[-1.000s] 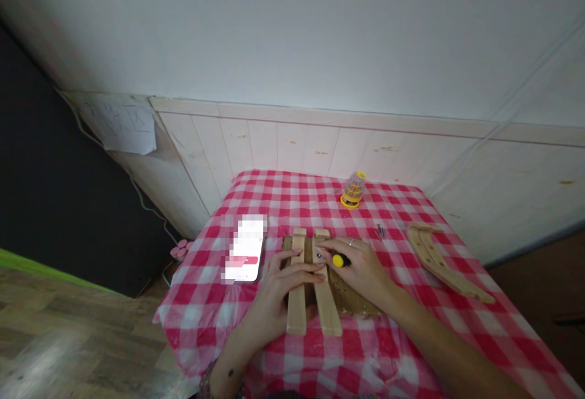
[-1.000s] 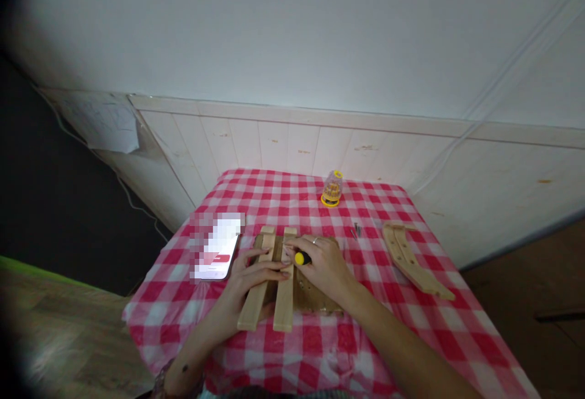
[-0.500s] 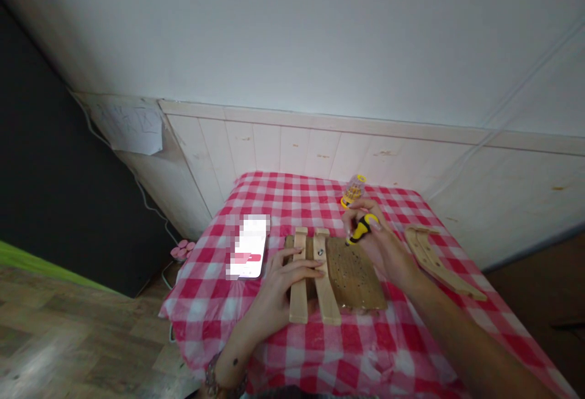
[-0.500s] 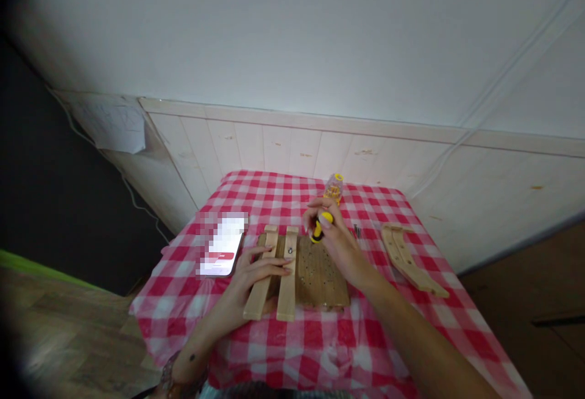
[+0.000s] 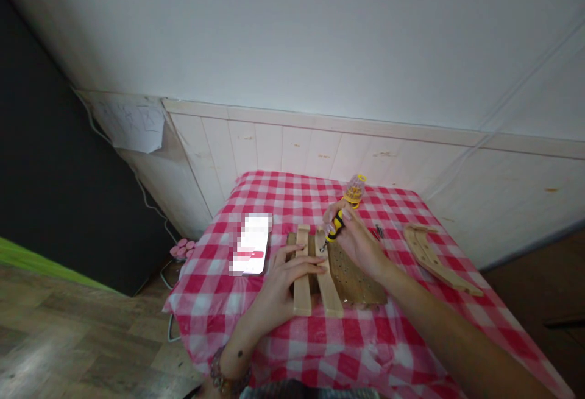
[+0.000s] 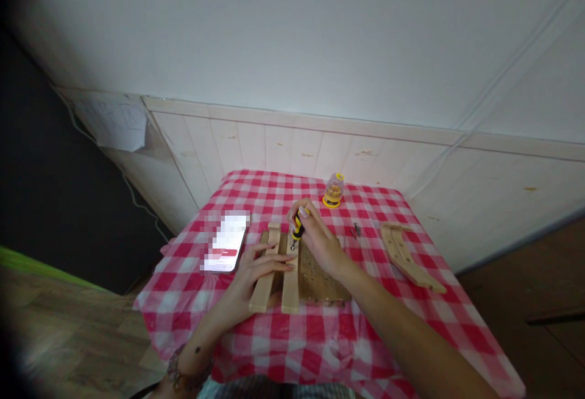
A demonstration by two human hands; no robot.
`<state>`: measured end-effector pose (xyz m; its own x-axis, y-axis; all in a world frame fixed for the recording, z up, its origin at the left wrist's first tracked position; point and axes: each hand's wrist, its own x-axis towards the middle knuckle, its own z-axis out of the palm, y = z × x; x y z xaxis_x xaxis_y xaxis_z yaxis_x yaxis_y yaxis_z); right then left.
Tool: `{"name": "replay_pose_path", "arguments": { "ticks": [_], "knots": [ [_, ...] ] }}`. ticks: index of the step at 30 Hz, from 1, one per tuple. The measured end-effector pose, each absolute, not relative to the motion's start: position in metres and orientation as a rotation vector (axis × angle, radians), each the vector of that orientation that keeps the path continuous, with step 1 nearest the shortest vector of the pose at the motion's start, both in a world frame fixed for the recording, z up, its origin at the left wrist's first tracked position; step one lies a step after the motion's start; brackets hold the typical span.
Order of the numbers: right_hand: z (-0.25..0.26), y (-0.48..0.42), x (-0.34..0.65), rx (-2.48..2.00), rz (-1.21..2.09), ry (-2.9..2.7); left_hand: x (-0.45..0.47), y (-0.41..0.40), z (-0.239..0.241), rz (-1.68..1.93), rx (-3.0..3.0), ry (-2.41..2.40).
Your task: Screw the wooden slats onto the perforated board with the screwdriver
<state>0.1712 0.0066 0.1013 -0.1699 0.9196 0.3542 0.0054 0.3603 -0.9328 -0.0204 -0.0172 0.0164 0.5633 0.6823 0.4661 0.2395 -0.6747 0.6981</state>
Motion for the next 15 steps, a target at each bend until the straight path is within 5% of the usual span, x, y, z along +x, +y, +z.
{"name": "replay_pose_path", "arguments": {
  "ticks": [15],
  "knots": [
    [0.0954, 0.0059, 0.1725, -0.82, 1.077, -1.486, -0.0204, -0.0171, 0.0145, 0.956, 2.189, 0.745]
  ]
}}
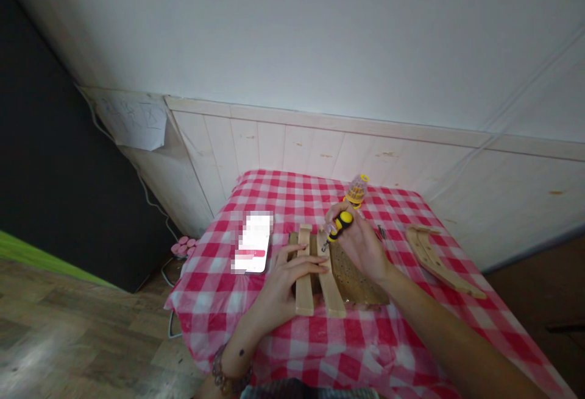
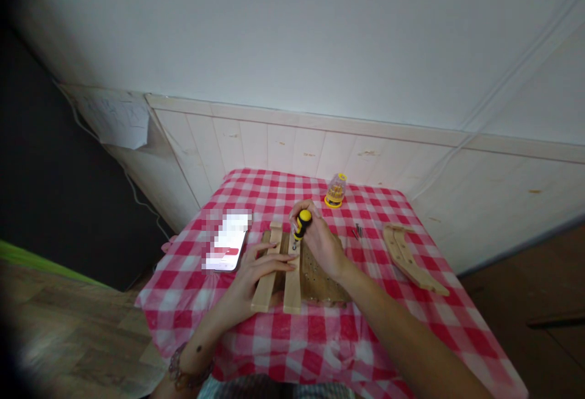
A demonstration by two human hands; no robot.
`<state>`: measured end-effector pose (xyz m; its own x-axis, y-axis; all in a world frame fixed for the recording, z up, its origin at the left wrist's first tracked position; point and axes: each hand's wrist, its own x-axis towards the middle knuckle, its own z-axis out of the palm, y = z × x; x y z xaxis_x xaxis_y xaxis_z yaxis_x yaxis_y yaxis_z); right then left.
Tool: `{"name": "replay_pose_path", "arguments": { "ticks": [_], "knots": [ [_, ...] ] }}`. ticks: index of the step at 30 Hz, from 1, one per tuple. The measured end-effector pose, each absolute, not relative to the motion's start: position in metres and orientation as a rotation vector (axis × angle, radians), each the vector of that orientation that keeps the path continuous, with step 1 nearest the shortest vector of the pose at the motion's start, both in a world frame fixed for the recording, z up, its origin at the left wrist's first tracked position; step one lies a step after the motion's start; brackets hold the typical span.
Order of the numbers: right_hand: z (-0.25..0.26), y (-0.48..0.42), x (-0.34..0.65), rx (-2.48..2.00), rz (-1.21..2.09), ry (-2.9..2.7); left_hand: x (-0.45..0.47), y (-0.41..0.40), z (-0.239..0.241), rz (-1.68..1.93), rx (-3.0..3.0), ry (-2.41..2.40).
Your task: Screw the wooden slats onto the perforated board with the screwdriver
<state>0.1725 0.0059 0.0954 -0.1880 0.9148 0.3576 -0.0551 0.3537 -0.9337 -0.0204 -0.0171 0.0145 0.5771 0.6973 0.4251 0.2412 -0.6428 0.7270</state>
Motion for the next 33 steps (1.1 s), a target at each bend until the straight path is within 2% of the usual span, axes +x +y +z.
{"name": "replay_pose_path", "arguments": {
  "ticks": [17, 23, 33],
  "knots": [
    [0.0916, 0.0125, 0.172, -0.691, 1.12, -1.489, -0.0183, -0.0154, 0.0144, 1.077, 2.239, 0.696],
    [0.0911, 0.0132, 0.1691, -0.68, 1.318, -1.36, -0.0186, -0.0158, 0.0138, 1.064, 2.249, 0.707],
    [0.0941, 0.0082, 0.1754, -0.666, 1.09, -1.632, -0.0191, -0.015, 0.0128, 1.043, 2.235, 0.732]
  ]
}}
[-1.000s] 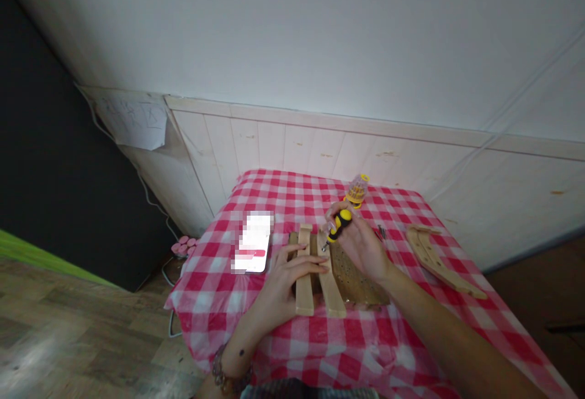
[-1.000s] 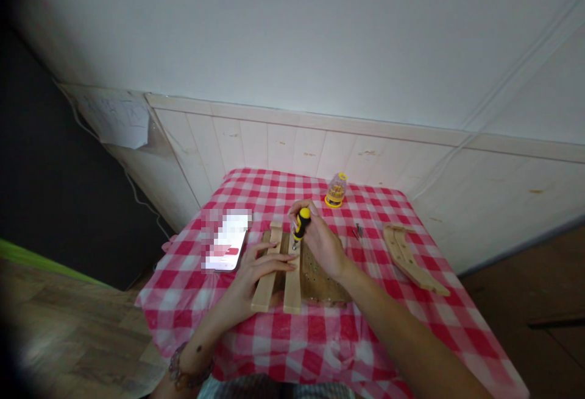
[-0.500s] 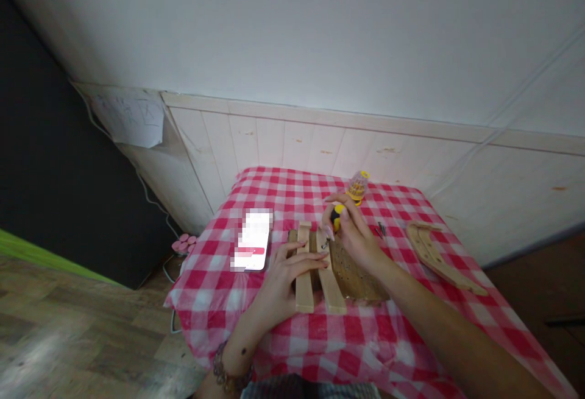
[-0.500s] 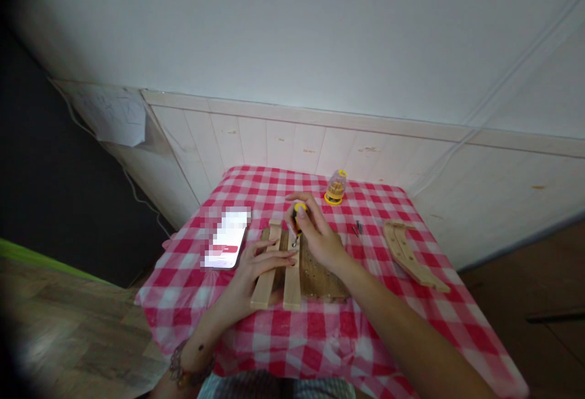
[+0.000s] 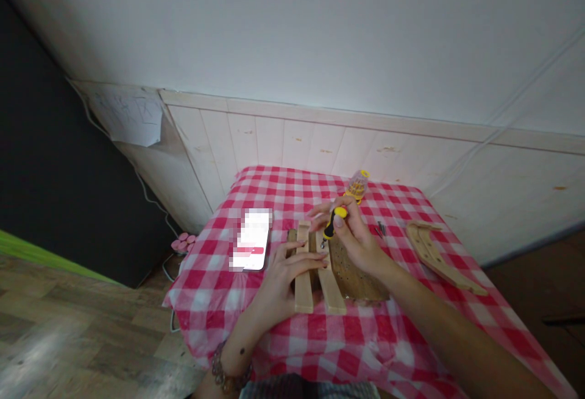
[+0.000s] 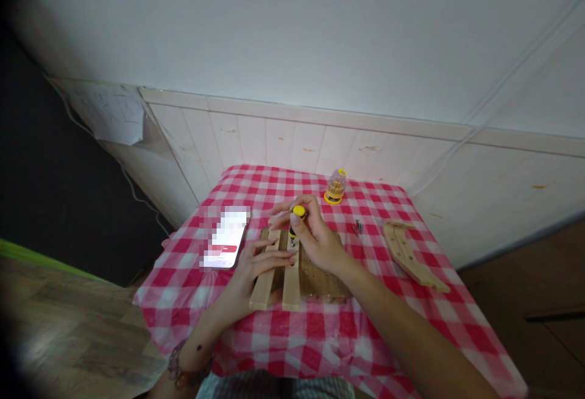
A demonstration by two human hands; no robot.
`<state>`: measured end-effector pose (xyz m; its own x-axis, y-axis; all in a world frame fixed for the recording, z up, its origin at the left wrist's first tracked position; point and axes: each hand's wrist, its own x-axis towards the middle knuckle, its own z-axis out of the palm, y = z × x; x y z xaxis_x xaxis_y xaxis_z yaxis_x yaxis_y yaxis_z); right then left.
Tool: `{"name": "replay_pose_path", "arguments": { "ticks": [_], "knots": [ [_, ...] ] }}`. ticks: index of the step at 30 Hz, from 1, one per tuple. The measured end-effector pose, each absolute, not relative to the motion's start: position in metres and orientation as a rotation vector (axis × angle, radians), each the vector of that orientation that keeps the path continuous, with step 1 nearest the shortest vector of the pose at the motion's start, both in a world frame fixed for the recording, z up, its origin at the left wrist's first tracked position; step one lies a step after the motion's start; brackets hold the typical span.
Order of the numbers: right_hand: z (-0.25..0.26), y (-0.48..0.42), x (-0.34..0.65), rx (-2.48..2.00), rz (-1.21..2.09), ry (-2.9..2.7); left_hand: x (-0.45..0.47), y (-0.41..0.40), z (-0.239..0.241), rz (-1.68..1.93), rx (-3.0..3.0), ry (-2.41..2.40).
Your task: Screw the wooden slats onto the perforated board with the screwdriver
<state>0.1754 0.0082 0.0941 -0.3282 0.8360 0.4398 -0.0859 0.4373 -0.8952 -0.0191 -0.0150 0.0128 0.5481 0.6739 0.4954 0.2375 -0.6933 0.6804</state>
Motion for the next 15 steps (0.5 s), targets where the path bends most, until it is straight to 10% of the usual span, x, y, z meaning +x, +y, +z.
{"name": "replay_pose_path", "arguments": {
  "ticks": [15],
  "knots": [
    [0.0858, 0.0127, 0.1706, -0.759, 1.198, -1.484, -0.0188, -0.0153, 0.012, 1.084, 2.232, 0.71]
  ]
}}
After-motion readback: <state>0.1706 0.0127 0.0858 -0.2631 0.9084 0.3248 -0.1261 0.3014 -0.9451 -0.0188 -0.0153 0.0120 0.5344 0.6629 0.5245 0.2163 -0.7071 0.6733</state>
